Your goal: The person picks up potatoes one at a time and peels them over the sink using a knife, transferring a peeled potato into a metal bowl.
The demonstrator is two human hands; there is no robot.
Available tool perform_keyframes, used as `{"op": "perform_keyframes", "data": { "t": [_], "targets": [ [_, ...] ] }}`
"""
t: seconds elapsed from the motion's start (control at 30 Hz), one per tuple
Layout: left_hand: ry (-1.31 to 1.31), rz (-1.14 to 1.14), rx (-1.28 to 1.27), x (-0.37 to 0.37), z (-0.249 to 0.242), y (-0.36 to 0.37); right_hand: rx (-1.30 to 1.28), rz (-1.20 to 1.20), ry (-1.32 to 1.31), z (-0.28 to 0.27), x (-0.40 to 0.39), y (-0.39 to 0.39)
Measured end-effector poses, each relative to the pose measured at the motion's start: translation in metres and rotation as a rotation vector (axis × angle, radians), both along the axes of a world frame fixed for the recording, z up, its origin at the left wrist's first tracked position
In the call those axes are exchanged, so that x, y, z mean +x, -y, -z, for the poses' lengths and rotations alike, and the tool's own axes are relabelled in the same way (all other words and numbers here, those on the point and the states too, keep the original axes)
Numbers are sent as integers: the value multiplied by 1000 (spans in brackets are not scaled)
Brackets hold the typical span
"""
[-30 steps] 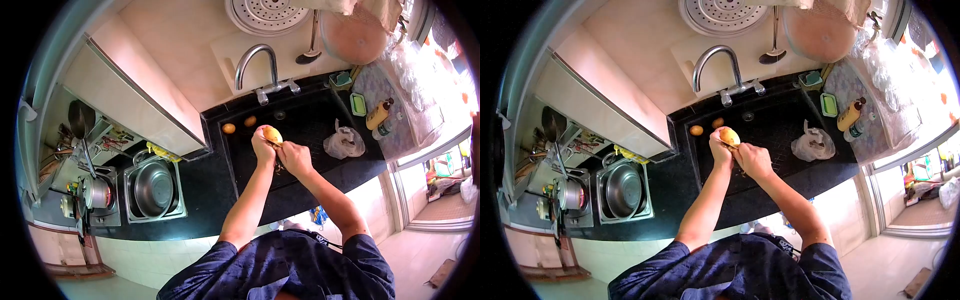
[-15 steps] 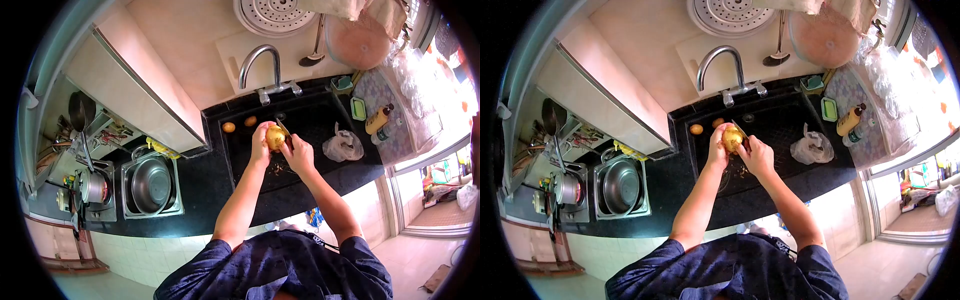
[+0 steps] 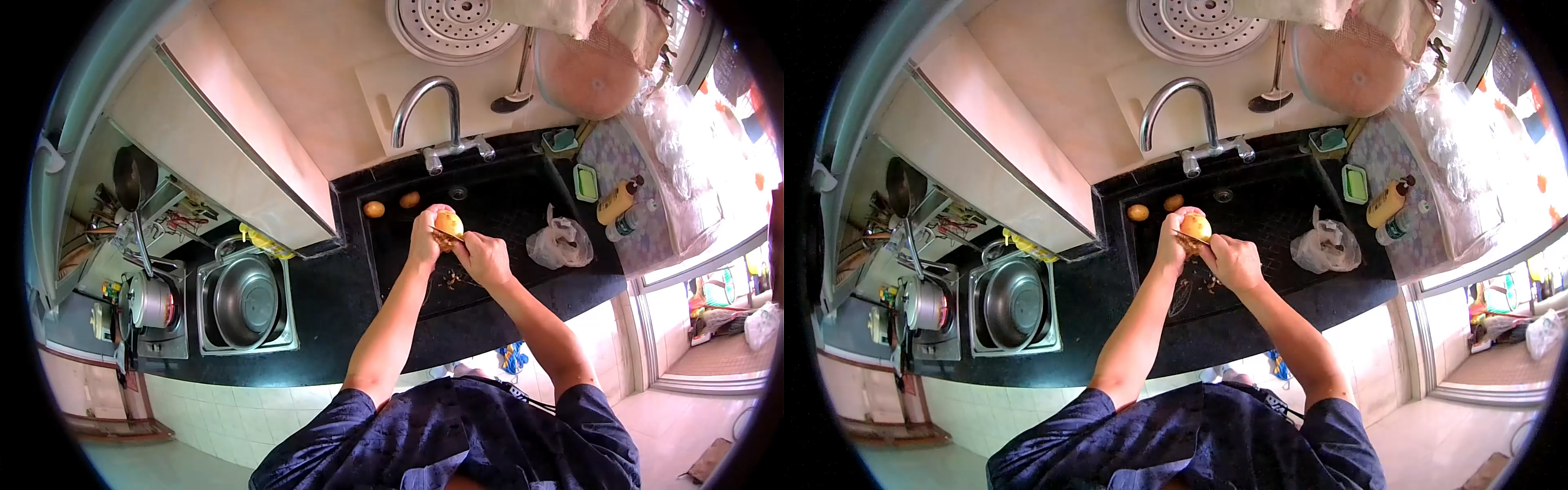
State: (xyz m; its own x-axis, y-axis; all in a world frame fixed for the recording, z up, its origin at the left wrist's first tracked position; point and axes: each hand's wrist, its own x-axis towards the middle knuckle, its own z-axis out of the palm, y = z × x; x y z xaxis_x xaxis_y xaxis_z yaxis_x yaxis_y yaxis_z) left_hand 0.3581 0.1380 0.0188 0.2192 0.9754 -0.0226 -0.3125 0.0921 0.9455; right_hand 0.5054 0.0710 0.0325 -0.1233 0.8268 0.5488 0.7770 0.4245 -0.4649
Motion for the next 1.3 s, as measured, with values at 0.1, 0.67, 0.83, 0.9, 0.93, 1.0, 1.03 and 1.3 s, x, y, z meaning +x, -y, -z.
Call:
{"op": "perform_keyframes", "data": {
  "t": [0.1, 0.67, 0.83, 0.9, 0.93, 1.0, 1.03, 1.3],
  "targets": [
    [59, 149, -63, -11, -15, 4, 8, -16, -25, -8, 5, -1],
    [374, -331, -342, 25, 6, 18, -47, 108, -68, 12, -16, -1],
    [487, -452, -356, 35, 4, 15, 28, -2, -46, 12, -14, 1],
    [314, -462, -206, 29, 10, 14, 21, 86, -70, 2, -10, -4],
    [231, -462, -129, 28, 12, 12, 2, 76, -80, 6, -10, -4],
    [176, -512, -76, 36, 13, 17, -42, 61, -103, 23, -12, 2],
    [212, -513, -119, 39, 13, 18, 0, 21, -146, 29, -14, 3],
    [567, -280, -530, 35, 12, 26, -26, 125, -181, 22, -4, -1]
  ]
}}
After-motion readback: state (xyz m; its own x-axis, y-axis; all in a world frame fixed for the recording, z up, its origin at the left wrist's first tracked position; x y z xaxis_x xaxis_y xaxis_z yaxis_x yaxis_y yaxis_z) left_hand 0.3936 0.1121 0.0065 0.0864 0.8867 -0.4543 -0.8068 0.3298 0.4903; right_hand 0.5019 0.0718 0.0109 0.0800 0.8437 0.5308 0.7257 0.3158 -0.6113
